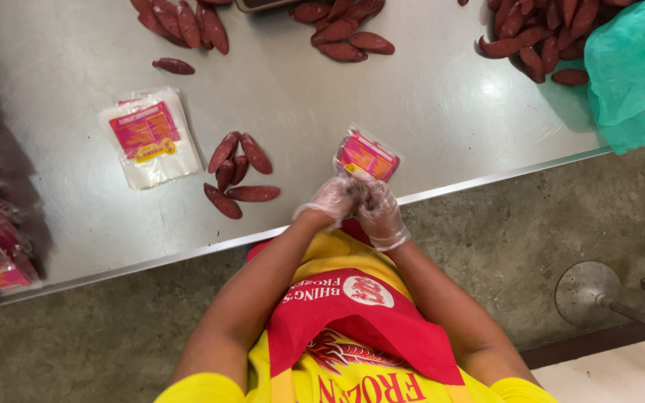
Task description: The person places red sausage pieces into small plastic bags on a stainless steel table. They arrange the pieces inside the bags and then move the filled packages to a stack on the left side of the table. A digital scale is visible on the table, and the person wears gloves throughout the process.
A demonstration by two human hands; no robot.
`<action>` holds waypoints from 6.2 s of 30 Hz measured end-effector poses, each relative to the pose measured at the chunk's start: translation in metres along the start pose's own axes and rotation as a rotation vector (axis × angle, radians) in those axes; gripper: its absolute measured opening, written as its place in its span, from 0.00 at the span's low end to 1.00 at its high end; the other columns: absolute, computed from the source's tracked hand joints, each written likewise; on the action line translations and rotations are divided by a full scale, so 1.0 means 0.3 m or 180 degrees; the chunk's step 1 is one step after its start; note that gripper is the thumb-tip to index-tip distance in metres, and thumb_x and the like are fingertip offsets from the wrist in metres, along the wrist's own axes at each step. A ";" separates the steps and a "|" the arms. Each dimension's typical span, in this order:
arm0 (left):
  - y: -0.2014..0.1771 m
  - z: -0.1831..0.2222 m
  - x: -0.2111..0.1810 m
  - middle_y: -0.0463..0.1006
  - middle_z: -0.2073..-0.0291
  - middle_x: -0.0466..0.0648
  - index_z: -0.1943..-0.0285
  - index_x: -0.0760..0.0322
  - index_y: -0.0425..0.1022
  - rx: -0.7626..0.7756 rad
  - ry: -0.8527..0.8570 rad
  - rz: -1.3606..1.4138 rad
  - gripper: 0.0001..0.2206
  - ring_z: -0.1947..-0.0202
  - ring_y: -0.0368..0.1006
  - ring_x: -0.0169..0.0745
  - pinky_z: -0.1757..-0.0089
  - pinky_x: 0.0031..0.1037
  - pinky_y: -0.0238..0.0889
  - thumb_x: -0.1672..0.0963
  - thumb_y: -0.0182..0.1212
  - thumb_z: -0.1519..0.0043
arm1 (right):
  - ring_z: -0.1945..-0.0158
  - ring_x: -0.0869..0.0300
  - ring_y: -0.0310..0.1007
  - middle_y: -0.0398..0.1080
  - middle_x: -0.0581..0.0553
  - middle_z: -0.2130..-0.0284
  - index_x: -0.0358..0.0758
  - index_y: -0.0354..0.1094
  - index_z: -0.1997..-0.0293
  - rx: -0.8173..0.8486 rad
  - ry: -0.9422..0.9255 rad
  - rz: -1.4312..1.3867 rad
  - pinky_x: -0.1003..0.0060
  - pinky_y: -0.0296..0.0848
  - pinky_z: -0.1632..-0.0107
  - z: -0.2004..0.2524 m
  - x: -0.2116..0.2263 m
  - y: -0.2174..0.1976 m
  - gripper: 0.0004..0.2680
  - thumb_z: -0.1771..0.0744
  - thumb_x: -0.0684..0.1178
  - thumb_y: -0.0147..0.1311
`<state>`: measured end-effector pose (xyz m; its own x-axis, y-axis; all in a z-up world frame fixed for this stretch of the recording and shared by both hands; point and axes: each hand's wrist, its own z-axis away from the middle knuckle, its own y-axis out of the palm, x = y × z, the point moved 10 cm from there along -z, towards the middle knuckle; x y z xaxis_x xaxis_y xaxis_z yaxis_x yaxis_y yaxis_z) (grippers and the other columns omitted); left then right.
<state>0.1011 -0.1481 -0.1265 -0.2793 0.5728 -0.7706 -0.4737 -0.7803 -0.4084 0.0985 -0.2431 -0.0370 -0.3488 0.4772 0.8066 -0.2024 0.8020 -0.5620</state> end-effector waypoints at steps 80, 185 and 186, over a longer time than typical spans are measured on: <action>0.301 -0.256 0.256 0.71 0.37 0.51 0.33 0.64 0.66 -0.0422 -0.0592 -0.1282 0.19 0.36 0.67 0.40 0.41 0.27 0.61 0.55 0.50 0.34 | 0.41 0.49 0.76 0.67 0.36 0.36 0.41 0.73 0.43 0.1501 -0.0589 -0.0905 0.59 0.73 0.41 -0.218 0.081 0.087 0.13 0.33 0.39 0.59; -0.673 0.340 0.410 0.80 0.51 0.60 0.43 0.63 0.77 -0.2052 -0.1139 0.0653 0.14 0.51 0.78 0.55 0.48 0.41 0.68 0.53 0.61 0.35 | 0.61 0.50 0.72 0.73 0.43 0.65 0.54 0.75 0.40 -0.0268 0.0045 0.1137 0.50 0.69 0.54 -0.055 0.008 -0.058 0.18 0.38 0.50 0.66; -0.636 0.328 0.474 0.82 0.50 0.62 0.43 0.67 0.77 -0.2062 -0.1337 0.1322 0.15 0.48 0.78 0.56 0.47 0.41 0.68 0.52 0.58 0.30 | 0.62 0.51 0.72 0.73 0.44 0.66 0.56 0.75 0.41 -0.0212 0.0130 0.0923 0.52 0.70 0.54 -0.048 -0.004 -0.058 0.18 0.37 0.51 0.65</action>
<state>0.0696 0.1070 -0.1100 -0.6688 0.1562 -0.7268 0.2667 -0.8622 -0.4307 0.1155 -0.2524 -0.0257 -0.3460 0.7028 0.6216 -0.0385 0.6513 -0.7579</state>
